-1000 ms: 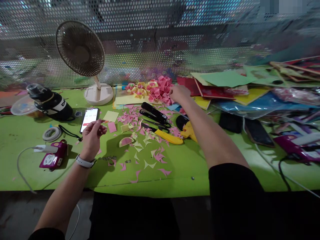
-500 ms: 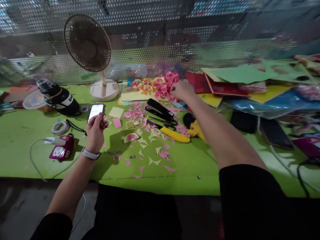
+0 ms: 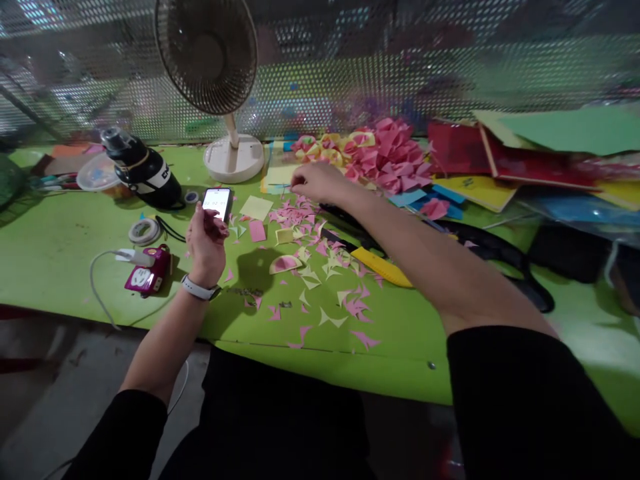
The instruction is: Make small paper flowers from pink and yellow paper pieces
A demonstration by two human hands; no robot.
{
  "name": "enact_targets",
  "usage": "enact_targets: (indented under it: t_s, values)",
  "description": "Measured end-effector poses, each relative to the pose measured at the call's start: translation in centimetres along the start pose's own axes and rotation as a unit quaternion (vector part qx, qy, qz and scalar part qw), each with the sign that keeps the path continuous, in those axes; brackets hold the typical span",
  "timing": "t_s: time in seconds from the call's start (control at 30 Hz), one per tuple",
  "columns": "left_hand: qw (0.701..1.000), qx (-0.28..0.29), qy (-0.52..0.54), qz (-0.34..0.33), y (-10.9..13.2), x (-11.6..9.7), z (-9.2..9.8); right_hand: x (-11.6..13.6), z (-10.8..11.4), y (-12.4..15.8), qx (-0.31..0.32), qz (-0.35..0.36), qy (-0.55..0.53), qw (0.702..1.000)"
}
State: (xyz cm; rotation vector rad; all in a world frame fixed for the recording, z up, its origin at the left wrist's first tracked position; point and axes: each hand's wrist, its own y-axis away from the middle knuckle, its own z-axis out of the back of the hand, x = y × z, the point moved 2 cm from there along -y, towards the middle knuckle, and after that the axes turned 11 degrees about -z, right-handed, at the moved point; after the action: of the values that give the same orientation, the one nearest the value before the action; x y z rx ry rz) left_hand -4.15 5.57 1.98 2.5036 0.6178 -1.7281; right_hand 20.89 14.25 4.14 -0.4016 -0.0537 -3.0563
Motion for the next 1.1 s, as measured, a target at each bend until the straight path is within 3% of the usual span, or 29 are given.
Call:
enact_targets:
  t_s: [0.2, 0.33, 0.5, 0.67, 0.87, 1.1]
  values:
    - [1.0, 0.005, -0.005, -0.001, 0.1, 0.2, 0.0, 6.2, -2.6, -0.6, 0.075, 0.028, 0.007, 0.997]
    - [1.0, 0.018, 0.018, -0.007, 0.1, 0.3, 0.0, 6.0, -1.2, 0.3, 0.081, 0.052, 0.008, 0.995]
    - [1.0, 0.012, -0.001, -0.003, 0.0, 0.2, -0.1, 0.8, 3.9, 3.0, 0.002, 0.007, 0.023, 1.0]
    - [0.999, 0.025, 0.018, -0.015, 0.0, 0.3, -0.4, -6.1, 7.8, 7.6, -0.028, -0.105, 0.038, 0.993]
    - [0.999, 0.038, 0.012, -0.03, -0.1, 0.6, -0.7, -13.6, 8.6, 11.6, -0.075, -0.192, 0.038, 0.978]
    - [0.998, 0.047, 0.015, -0.026, -0.2, 1.1, -0.5, -17.8, 7.4, 12.1, -0.054, -0.288, 0.112, 0.95]
